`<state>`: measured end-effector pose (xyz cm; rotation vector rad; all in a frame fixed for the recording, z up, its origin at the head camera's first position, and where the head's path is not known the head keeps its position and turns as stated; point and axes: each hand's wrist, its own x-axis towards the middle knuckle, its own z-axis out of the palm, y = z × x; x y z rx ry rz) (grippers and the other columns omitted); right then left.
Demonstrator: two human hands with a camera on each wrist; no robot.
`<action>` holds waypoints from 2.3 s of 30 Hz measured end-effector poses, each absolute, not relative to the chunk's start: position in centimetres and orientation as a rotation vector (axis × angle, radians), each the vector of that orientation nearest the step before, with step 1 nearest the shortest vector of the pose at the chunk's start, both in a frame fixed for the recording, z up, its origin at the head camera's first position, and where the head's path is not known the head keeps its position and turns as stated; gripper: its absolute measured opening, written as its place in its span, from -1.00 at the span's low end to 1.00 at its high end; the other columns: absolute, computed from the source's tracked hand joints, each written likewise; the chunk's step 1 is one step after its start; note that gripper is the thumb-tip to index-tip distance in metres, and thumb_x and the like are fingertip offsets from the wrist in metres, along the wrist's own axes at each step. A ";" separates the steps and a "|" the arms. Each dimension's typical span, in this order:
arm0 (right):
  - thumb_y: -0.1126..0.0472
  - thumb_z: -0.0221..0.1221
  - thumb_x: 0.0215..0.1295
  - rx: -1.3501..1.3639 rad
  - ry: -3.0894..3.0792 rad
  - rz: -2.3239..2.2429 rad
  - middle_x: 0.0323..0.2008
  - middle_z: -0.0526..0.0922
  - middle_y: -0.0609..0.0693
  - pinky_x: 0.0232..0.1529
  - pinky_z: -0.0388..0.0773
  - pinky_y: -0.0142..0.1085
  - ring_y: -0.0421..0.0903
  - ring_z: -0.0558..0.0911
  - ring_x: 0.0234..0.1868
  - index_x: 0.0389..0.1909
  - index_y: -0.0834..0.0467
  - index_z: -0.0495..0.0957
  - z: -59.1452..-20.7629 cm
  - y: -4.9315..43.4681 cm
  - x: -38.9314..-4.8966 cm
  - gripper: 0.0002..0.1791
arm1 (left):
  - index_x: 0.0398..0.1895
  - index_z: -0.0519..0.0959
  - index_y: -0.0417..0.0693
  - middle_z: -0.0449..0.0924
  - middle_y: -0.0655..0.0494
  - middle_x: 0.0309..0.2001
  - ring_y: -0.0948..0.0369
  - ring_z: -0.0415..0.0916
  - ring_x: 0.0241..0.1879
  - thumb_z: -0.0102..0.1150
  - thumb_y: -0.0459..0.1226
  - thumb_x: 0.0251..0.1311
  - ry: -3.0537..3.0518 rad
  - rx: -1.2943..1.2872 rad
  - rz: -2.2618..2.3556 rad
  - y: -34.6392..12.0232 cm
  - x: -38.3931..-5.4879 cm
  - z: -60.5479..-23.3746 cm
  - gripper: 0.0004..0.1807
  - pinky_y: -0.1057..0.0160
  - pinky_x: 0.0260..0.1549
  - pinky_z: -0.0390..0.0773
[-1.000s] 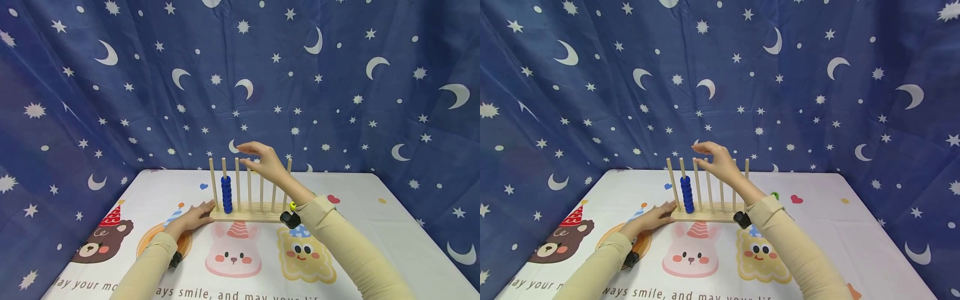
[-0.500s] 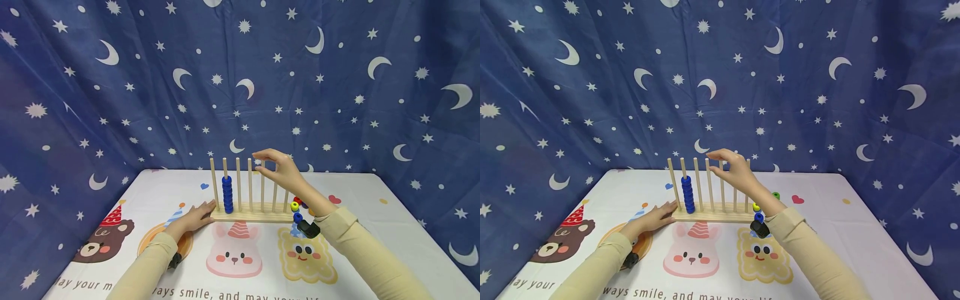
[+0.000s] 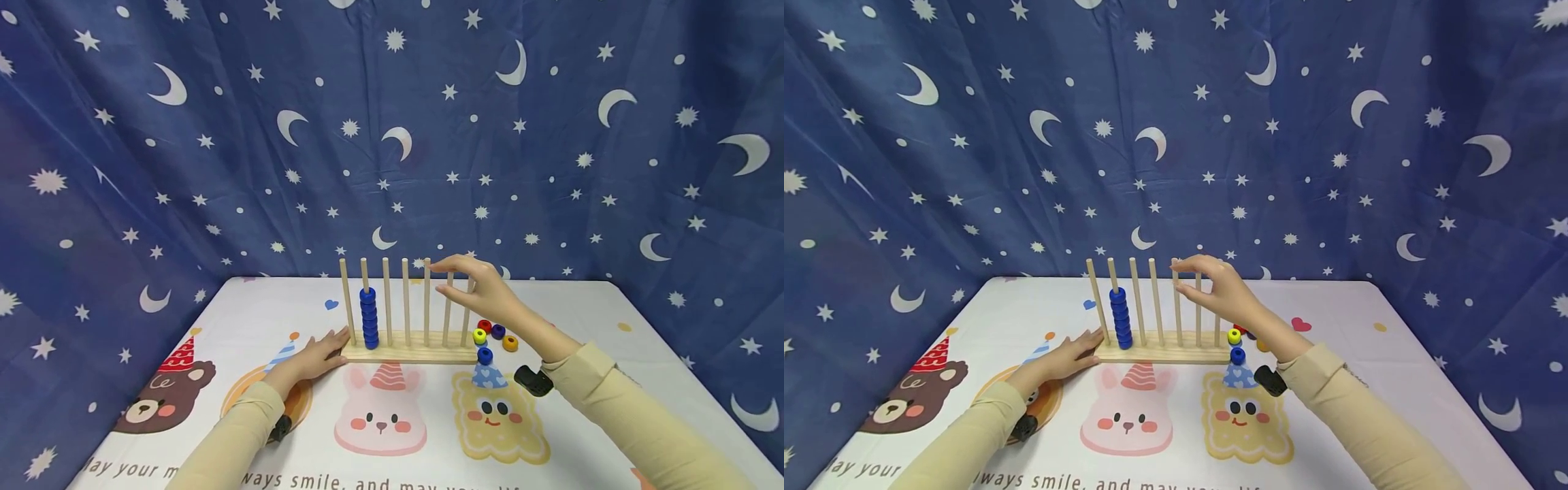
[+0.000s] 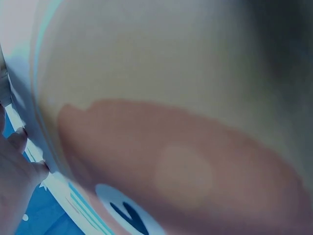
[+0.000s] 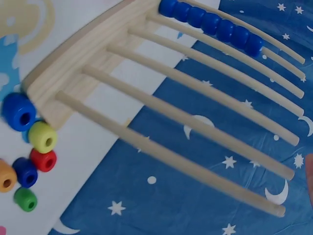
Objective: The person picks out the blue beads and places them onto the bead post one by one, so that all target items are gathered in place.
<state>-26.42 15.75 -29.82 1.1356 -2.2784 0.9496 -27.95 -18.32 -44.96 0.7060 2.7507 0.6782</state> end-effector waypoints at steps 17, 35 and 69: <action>0.35 0.33 0.04 1.113 -2.407 0.887 -0.10 0.67 0.10 -0.07 0.60 -0.08 0.01 0.62 -0.10 -0.06 0.24 0.58 -33.1 20.1 -26.0 -0.63 | 0.42 0.08 -0.25 0.03 -0.25 0.43 -0.30 -0.10 0.41 0.01 -0.14 0.33 2.738 0.723 0.721 -18.6 -28.2 -44.9 -0.31 -0.43 0.27 -0.24; 0.30 0.28 0.14 1.080 -2.598 0.981 -0.05 0.64 0.18 -0.02 0.57 0.00 0.14 0.60 -0.07 0.02 0.31 0.53 -36.7 23.0 -26.5 -0.60 | 0.41 0.11 -0.28 0.03 -0.24 0.43 -0.35 -0.07 0.38 0.02 -0.16 0.33 2.760 0.739 0.728 -18.5 -28.0 -44.8 -0.33 -0.48 0.23 -0.19; 0.17 0.34 0.09 0.953 -2.946 1.096 0.08 0.52 0.30 0.07 0.47 0.16 0.25 0.50 0.06 0.16 0.34 0.41 -42.2 25.6 -27.6 -0.38 | 0.41 0.12 -0.26 0.03 -0.23 0.44 -0.33 -0.08 0.39 0.03 -0.15 0.33 2.745 0.712 0.767 -18.6 -28.0 -45.0 -0.33 -0.46 0.24 -0.22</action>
